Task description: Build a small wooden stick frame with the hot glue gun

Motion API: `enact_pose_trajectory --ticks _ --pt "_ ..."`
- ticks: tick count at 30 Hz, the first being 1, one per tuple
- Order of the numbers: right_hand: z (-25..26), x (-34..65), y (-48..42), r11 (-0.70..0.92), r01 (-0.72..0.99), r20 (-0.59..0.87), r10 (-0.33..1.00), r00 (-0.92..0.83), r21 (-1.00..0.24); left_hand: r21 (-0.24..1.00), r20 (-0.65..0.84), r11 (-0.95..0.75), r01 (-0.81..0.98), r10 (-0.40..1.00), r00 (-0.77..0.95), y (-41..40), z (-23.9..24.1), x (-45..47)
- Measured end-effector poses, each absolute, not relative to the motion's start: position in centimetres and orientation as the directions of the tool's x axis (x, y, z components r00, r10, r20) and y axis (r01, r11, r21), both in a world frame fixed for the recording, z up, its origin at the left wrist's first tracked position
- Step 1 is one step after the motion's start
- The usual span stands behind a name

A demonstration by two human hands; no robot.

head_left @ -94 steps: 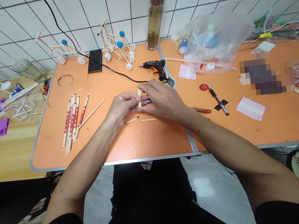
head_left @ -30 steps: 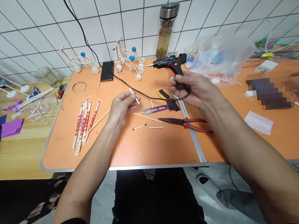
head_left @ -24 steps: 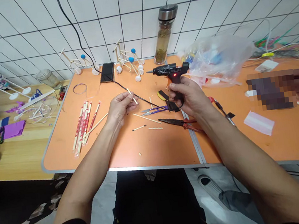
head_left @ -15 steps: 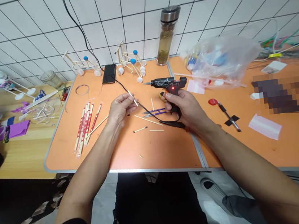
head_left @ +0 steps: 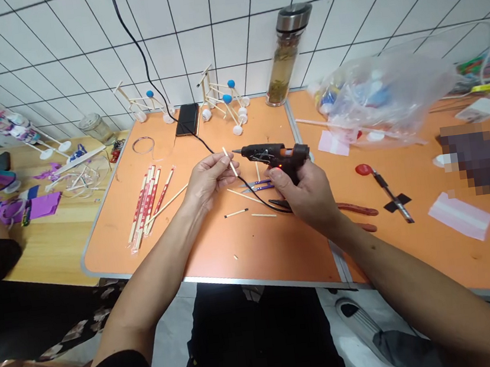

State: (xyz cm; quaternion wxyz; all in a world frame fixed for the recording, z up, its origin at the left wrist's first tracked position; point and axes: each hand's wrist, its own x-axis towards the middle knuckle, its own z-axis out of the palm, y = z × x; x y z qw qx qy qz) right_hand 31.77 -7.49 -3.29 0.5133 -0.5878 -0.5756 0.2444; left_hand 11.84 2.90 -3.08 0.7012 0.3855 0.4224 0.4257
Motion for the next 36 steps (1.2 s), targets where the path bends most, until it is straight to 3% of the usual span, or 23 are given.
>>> enact_pose_trajectory --ticks 11,36 --pt "-3.17 31.55 -7.83 0.214 0.576 0.382 0.905 0.188 -0.789 0.897 -0.228 0.327 -0.297 0.919 0.322 2.71 -3.28 11.92" --pt "-3.89 31.64 -7.37 0.396 0.586 0.561 0.819 0.122 -0.707 0.917 -0.155 0.267 -0.297 0.923 0.351 2.57 -3.59 12.0"
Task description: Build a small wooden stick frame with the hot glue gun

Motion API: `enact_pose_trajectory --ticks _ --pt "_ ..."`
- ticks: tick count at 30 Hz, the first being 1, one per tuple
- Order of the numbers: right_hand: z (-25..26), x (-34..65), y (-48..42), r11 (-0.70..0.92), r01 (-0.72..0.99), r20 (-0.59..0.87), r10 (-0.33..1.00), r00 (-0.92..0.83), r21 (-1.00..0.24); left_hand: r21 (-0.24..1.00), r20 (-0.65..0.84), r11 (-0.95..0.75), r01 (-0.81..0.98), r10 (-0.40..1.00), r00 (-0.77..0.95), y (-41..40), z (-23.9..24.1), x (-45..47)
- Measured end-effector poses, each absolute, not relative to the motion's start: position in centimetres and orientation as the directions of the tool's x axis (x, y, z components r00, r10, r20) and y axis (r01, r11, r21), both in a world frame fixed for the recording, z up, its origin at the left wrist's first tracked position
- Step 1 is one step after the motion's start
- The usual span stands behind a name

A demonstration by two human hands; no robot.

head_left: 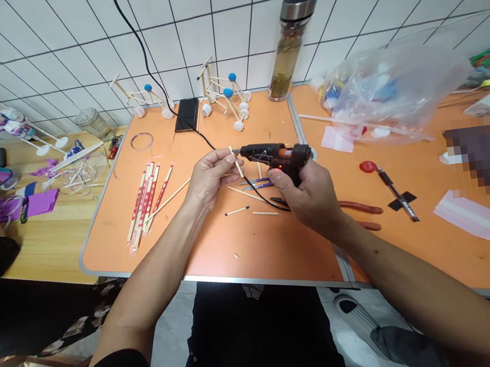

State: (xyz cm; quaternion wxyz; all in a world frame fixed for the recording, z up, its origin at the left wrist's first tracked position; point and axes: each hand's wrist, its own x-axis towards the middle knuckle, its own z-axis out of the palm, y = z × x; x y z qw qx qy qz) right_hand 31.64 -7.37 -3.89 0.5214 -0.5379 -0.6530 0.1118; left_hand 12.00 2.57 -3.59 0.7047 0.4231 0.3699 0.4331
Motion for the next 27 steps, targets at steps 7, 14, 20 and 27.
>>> enact_pose_trajectory --ticks 7,14,20,27 --pt "-4.26 31.8 -7.24 0.397 0.618 0.585 0.801 0.126 -0.678 0.918 -0.164 0.268 -0.291 0.927 0.338 2.54 -3.52 12.06" --pt "-4.22 31.84 -7.31 0.398 0.617 0.586 0.8 0.129 -0.679 0.922 -0.159 0.261 -0.285 0.929 0.335 2.59 -3.61 12.05" --pt "-4.16 31.81 -7.32 0.408 0.604 0.584 0.803 0.12 -0.685 0.92 -0.136 0.25 -0.302 0.926 0.353 2.61 -3.89 11.92" --pt "-4.1 31.78 -7.45 0.382 0.621 0.569 0.812 0.127 -0.684 0.925 -0.145 0.252 -0.284 0.925 0.351 2.58 -3.79 11.95"
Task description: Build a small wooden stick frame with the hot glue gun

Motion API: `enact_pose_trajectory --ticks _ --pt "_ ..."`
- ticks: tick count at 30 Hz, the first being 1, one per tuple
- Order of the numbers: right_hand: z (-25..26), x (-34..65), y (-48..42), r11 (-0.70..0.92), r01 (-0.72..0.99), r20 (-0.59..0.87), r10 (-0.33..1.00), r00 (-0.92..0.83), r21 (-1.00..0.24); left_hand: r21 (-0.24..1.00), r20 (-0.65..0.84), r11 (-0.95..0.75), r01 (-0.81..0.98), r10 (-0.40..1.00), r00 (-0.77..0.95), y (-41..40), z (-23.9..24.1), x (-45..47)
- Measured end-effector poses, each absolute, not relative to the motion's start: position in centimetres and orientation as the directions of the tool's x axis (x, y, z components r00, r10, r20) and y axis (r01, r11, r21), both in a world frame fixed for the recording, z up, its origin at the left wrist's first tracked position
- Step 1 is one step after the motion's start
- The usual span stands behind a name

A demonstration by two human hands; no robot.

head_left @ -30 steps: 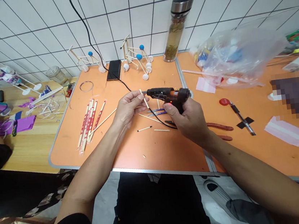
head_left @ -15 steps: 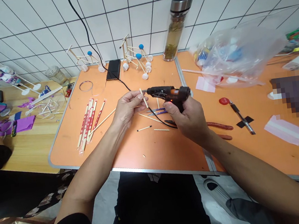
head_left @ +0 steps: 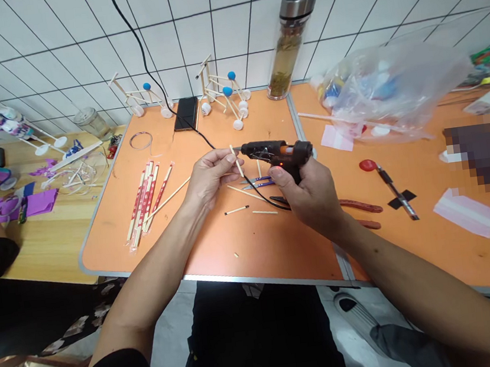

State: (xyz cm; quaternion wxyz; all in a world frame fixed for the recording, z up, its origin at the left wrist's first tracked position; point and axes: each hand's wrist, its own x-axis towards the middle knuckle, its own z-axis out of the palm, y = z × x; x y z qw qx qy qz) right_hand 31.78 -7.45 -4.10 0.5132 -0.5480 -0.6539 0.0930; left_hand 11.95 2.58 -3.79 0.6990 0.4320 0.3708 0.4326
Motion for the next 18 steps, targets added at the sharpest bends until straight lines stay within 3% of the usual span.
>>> enact_pose_trajectory --ticks 18 --pt "-3.85 31.66 -7.6 0.348 0.631 0.544 0.827 0.142 -0.693 0.921 -0.173 0.273 -0.277 0.926 0.336 2.39 -3.43 12.09"
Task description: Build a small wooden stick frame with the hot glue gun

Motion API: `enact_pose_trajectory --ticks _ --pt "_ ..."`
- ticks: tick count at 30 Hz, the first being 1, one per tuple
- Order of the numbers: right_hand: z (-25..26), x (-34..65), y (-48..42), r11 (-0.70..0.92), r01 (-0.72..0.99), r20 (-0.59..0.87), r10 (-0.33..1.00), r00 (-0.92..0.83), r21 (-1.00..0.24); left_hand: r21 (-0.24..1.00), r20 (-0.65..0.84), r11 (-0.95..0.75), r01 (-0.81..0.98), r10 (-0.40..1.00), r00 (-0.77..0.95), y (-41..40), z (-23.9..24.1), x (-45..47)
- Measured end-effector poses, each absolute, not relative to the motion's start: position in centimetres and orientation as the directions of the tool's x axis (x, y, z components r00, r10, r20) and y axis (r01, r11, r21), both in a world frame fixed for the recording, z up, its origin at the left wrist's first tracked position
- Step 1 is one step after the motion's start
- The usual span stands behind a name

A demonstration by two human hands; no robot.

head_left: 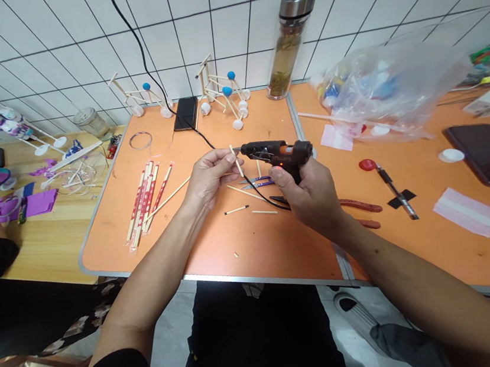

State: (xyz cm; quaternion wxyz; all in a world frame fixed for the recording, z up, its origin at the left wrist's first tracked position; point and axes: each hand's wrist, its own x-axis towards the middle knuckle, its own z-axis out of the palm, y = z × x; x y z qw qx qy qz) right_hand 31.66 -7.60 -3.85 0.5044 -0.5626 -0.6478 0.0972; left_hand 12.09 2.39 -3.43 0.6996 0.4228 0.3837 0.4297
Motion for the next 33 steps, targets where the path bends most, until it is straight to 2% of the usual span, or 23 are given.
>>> enact_pose_trajectory --ticks 33 --pt "-3.86 31.59 -7.63 0.356 0.618 0.54 0.831 0.134 -0.701 0.913 -0.173 0.273 -0.304 0.933 0.316 2.44 -3.36 12.07"
